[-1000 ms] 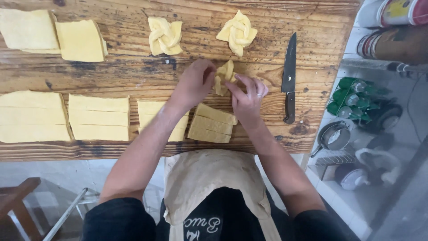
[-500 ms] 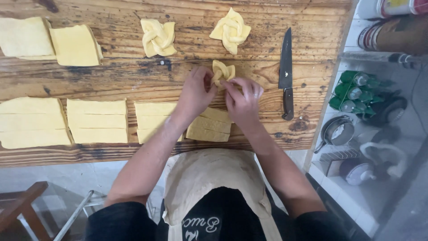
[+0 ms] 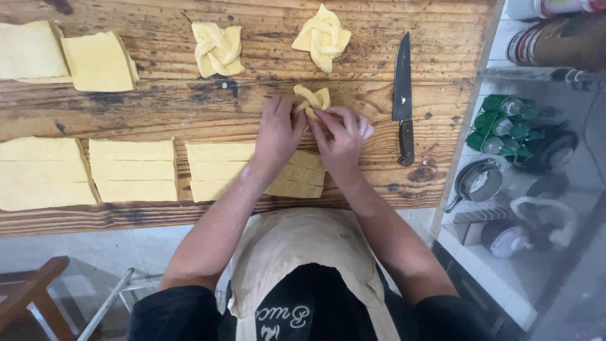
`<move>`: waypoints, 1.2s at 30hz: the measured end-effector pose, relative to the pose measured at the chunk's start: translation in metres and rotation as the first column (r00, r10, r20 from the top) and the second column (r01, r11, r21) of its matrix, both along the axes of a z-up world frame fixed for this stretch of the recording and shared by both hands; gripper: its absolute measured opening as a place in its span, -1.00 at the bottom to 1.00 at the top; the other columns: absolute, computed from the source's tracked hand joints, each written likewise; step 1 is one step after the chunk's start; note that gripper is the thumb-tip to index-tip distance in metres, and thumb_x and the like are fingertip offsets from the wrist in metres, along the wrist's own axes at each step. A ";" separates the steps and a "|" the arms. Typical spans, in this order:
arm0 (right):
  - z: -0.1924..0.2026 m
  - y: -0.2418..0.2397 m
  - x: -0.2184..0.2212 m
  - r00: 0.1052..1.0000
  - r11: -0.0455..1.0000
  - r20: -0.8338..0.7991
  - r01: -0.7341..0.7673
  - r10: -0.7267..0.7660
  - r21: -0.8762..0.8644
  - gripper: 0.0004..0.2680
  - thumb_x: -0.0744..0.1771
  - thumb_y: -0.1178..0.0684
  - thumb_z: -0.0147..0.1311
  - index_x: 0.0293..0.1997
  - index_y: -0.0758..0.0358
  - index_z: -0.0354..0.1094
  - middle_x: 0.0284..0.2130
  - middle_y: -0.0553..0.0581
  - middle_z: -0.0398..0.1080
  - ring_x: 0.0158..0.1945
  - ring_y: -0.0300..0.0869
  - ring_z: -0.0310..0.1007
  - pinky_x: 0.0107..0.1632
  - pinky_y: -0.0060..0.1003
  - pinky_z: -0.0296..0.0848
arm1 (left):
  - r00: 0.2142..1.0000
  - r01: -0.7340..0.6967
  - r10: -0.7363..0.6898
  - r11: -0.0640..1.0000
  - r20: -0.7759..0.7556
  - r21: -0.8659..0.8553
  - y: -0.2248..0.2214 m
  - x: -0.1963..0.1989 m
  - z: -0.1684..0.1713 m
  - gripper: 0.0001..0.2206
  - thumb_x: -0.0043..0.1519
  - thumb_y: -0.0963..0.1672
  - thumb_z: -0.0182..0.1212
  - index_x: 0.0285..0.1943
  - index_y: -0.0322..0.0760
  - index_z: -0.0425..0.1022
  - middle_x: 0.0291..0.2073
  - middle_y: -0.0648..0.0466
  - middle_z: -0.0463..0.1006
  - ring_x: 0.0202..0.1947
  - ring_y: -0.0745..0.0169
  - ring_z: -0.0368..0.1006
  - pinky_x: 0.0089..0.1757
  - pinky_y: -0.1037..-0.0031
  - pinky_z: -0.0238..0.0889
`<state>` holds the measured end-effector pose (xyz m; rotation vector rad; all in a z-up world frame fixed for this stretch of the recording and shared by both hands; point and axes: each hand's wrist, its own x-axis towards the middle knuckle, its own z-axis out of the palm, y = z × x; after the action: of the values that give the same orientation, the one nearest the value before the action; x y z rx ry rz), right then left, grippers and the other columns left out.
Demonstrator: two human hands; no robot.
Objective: Shaping pre-cut dough squares into decorative patterns and placing them on a baking sheet
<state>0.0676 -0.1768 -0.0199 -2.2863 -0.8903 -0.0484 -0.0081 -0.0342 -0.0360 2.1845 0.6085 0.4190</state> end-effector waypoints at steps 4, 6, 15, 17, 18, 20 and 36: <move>-0.009 0.004 -0.001 0.996 0.995 0.069 0.065 -0.060 -0.074 -0.90 0.29 -0.08 0.35 -0.18 -0.16 0.57 -0.19 -0.15 0.37 0.02 -0.18 0.26 0.18 -0.15 0.10 | 0.999 -0.021 0.009 0.971 -0.050 -0.238 0.005 0.003 0.001 -0.90 0.24 -0.14 0.27 -0.14 -0.23 0.52 -0.37 -0.02 0.45 -0.20 -0.14 0.46 -0.09 0.17 0.32; 0.002 0.011 -0.002 0.994 0.991 0.075 0.086 -0.079 -0.104 -0.91 0.27 -0.03 0.39 -0.33 -0.02 0.55 -0.19 -0.11 0.38 0.02 -0.15 0.23 0.14 -0.09 0.13 | 0.998 0.007 -0.031 0.933 -0.062 -0.360 0.009 0.005 -0.007 -0.90 0.27 -0.12 0.25 -0.14 -0.21 0.55 -0.34 -0.05 0.52 -0.18 -0.19 0.46 -0.09 0.13 0.30; -0.001 0.006 0.001 0.891 0.976 -0.425 -0.076 0.159 0.206 -0.87 0.35 0.18 0.20 -0.01 0.27 0.53 0.17 0.19 0.18 0.29 0.08 0.14 0.33 -0.13 0.28 | 0.994 0.100 -0.108 0.944 -0.007 -0.315 0.013 -0.004 0.009 -0.82 0.34 -0.15 0.23 0.09 -0.21 0.54 -0.25 -0.07 0.45 -0.13 -0.26 0.50 -0.09 0.11 0.42; 0.000 -0.007 0.009 0.938 0.986 -0.305 -0.156 0.164 0.052 -0.79 0.35 -0.05 0.20 0.05 0.13 0.50 0.18 0.12 0.20 0.30 0.03 0.10 0.36 -0.06 0.10 | 0.995 0.078 -0.089 0.965 -0.035 -0.251 0.011 -0.008 0.008 -0.84 0.33 -0.11 0.25 0.04 -0.19 0.54 -0.25 -0.03 0.45 -0.13 -0.20 0.51 -0.10 0.14 0.43; 0.000 -0.012 0.015 0.966 0.971 -0.175 -0.211 0.190 -0.110 -0.69 0.35 -0.29 0.20 0.11 -0.02 0.48 0.18 0.04 0.22 0.31 -0.01 0.05 0.39 0.02 -0.07 | 0.996 0.058 -0.069 0.982 -0.057 -0.182 0.011 -0.007 0.007 -0.85 0.33 -0.08 0.28 -0.01 -0.17 0.54 -0.25 0.01 0.45 -0.12 -0.15 0.52 -0.10 0.16 0.44; -0.004 -0.024 0.024 0.974 0.965 -0.055 -0.224 0.218 -0.138 -0.77 0.39 -0.24 0.12 0.12 -0.15 0.48 0.13 -0.02 0.28 0.24 -0.04 0.16 0.27 -0.06 0.06 | 0.997 0.068 -0.072 0.991 -0.040 -0.112 0.012 -0.011 -0.006 -0.86 0.34 -0.08 0.27 -0.05 -0.19 0.53 -0.25 0.01 0.44 -0.15 -0.14 0.52 -0.14 0.19 0.45; -0.007 -0.028 0.036 0.937 0.893 0.206 -0.177 0.282 -0.414 -0.61 0.34 -0.11 -0.02 0.36 -0.48 0.30 0.21 -0.09 0.17 0.20 0.00 0.02 0.16 0.07 -0.07 | 0.926 0.324 -0.370 0.674 -0.077 0.664 0.015 -0.034 0.032 -0.73 0.36 0.03 0.12 0.13 -0.05 0.54 0.01 0.14 0.54 -0.03 0.07 0.43 -0.14 0.32 0.32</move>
<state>0.1036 -0.2044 -0.0272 -2.5579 -1.4176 -0.0741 -0.0423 -0.0192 -0.0037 2.8851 -0.0469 0.5564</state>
